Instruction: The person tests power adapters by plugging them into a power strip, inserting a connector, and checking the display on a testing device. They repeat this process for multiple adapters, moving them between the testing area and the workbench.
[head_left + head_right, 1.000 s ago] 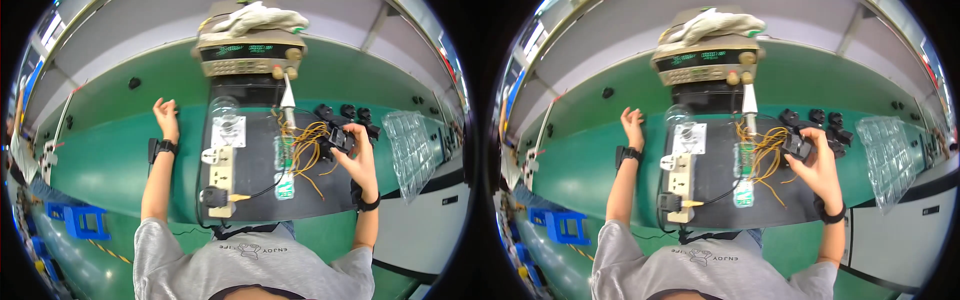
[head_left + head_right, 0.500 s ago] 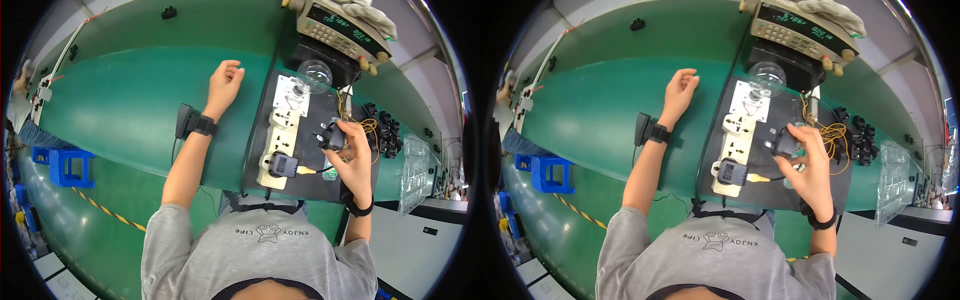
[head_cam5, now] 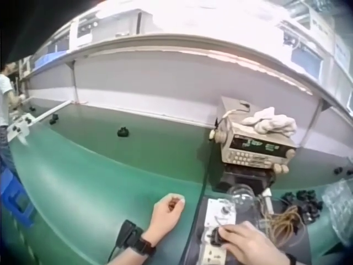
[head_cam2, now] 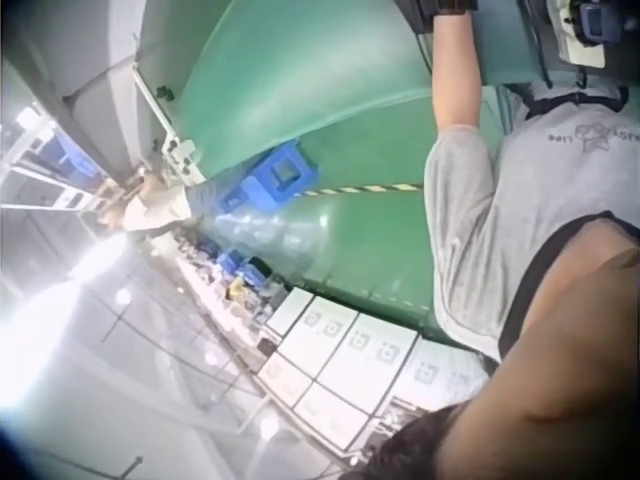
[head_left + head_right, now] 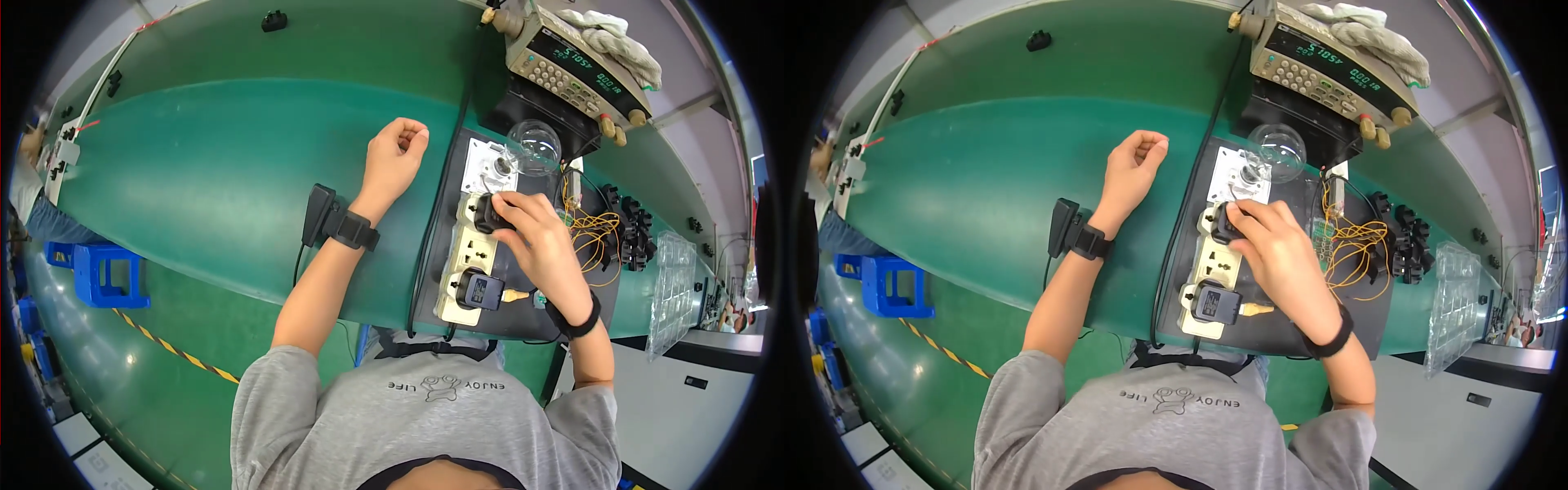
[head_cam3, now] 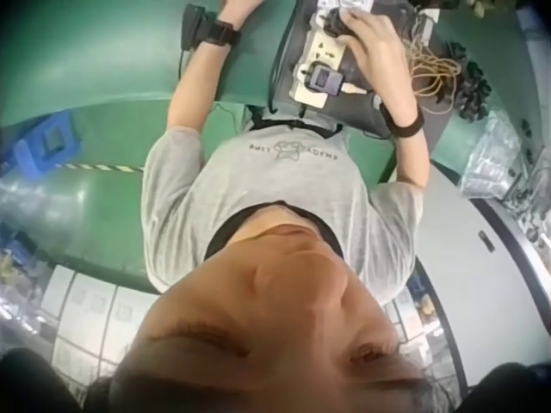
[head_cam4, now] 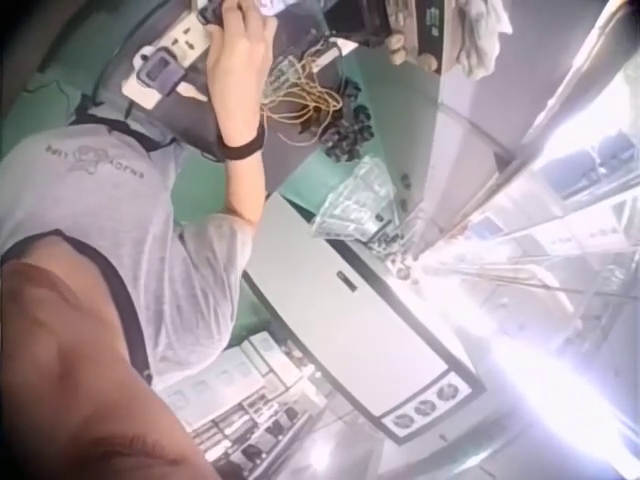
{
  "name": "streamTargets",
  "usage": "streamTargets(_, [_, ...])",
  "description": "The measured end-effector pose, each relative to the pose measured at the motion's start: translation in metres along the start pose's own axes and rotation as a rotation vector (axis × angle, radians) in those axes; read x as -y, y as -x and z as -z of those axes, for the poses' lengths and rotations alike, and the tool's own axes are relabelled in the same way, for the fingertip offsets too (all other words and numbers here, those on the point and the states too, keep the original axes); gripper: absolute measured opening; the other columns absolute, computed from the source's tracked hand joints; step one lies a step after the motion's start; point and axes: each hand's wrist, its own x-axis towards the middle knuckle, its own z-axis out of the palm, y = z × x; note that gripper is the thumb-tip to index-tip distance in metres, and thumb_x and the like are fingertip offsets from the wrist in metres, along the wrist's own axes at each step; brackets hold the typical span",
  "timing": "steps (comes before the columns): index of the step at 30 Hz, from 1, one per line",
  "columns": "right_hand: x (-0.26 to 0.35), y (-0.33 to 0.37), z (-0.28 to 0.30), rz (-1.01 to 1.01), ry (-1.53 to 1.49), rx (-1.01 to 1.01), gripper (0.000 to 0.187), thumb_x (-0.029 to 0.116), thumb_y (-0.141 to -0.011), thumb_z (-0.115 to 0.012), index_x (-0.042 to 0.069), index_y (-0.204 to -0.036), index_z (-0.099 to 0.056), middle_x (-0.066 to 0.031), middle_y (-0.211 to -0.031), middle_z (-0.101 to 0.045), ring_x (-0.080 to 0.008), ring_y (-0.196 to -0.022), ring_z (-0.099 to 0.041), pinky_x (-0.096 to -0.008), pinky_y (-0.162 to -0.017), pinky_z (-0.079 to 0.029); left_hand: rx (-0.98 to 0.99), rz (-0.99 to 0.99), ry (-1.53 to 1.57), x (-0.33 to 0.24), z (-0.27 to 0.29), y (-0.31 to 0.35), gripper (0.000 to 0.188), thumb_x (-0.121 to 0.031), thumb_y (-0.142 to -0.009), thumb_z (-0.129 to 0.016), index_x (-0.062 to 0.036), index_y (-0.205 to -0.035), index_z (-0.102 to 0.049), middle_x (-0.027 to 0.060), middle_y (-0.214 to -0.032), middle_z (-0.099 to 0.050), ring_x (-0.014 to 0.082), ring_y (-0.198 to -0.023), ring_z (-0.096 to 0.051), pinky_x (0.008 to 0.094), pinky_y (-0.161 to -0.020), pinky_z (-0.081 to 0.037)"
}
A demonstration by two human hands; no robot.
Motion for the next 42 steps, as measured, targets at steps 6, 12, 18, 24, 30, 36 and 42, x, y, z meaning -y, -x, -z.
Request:
streamTargets(6, [-0.013,0.016,-0.001,0.001,-0.094,-0.060,0.044,0.008,-0.071,-0.072,0.002,-0.114,-0.061,-0.0114,-0.114,-0.060,-0.0296,-0.091,-0.056,-0.0346,-0.078,-0.047,0.158,-0.345,0.081,-0.038,-0.005,0.027,0.016,-0.016,-0.084,-0.062,-0.0024,-0.092,-0.063,0.0050,-0.081,-0.062,0.0129,-0.077,-0.057,0.0261,-0.067,-0.044])
streamTargets(12, [-0.007,0.091,0.017,-0.309,-0.398,0.234,0.026,0.016,-0.073,-0.073,0.005,-0.096,-0.070,-0.0080,-0.090,-0.067,-0.0249,-0.081,-0.057,-0.0346,-0.076,-0.043,0.753,-0.531,-0.044,-0.058,-0.006,0.100,0.051,-0.028,-0.064,-0.082,-0.0042,-0.103,-0.060,0.0098,-0.098,-0.061,0.0274,-0.093,-0.056,0.0361,-0.082,-0.044])
streamTargets(18, [-0.048,0.082,0.017,-0.267,-0.079,-0.197,0.010,0.009,-0.077,-0.068,0.002,-0.084,-0.069,-0.0080,-0.074,-0.064,-0.0224,-0.068,-0.053,-0.0309,-0.066,-0.037,0.710,-0.519,-0.205,-0.060,-0.005,0.111,0.049,-0.021,-0.060,-0.084,-0.0041,-0.100,-0.062,0.0078,-0.097,-0.065,0.0240,-0.091,-0.061,0.0331,-0.082,-0.044])
streamTargets(24, [-0.064,0.057,-0.010,-0.212,-0.262,-0.296,0.013,0.008,-0.077,-0.068,0.001,-0.088,-0.068,-0.0084,-0.073,-0.062,-0.0234,-0.066,-0.055,-0.0303,-0.067,-0.040,0.731,-0.481,-0.258,-0.071,-0.006,0.108,0.044,-0.020,-0.060,-0.084,-0.0040,-0.096,-0.066,0.0073,-0.097,-0.067,0.0229,-0.091,-0.062,0.0328,-0.083,-0.044])
streamTargets(30, [-0.066,0.052,-0.009,-0.172,-0.298,-0.247,0.013,0.008,-0.078,-0.068,0.000,-0.089,-0.068,-0.0094,-0.073,-0.061,-0.0248,-0.066,-0.056,-0.0320,-0.062,-0.041,0.733,-0.413,-0.249,-0.067,-0.005,0.111,0.045,-0.025,-0.061,-0.083,-0.0062,-0.098,-0.065,0.0066,-0.099,-0.067,0.0224,-0.091,-0.062,0.0327,-0.085,-0.043])
streamTargets(36, [-0.063,0.053,-0.009,-0.182,-0.311,-0.227,0.014,0.007,-0.077,-0.068,0.000,-0.089,-0.067,-0.0112,-0.071,-0.058,-0.0261,-0.064,-0.055,-0.0322,-0.061,-0.042,0.786,-0.274,-0.174,-0.059,-0.005,0.110,0.047,-0.024,-0.060,-0.084,-0.0060,-0.099,-0.065,0.0065,-0.100,-0.066,0.0217,-0.095,-0.060,0.0327,-0.087,-0.041])
streamTargets(42, [-0.057,0.055,-0.011,-0.144,-0.253,-0.303,0.013,0.006,-0.077,-0.067,0.000,-0.089,-0.066,-0.0103,-0.072,-0.056,-0.0265,-0.064,-0.054,-0.0333,-0.061,-0.040,0.743,-0.256,-0.165,-0.053,-0.003,0.117,0.049,-0.022,-0.060,-0.084,-0.0059,-0.102,-0.063,0.0071,-0.102,-0.064,0.0234,-0.098,-0.059,0.0334,-0.089,-0.041])
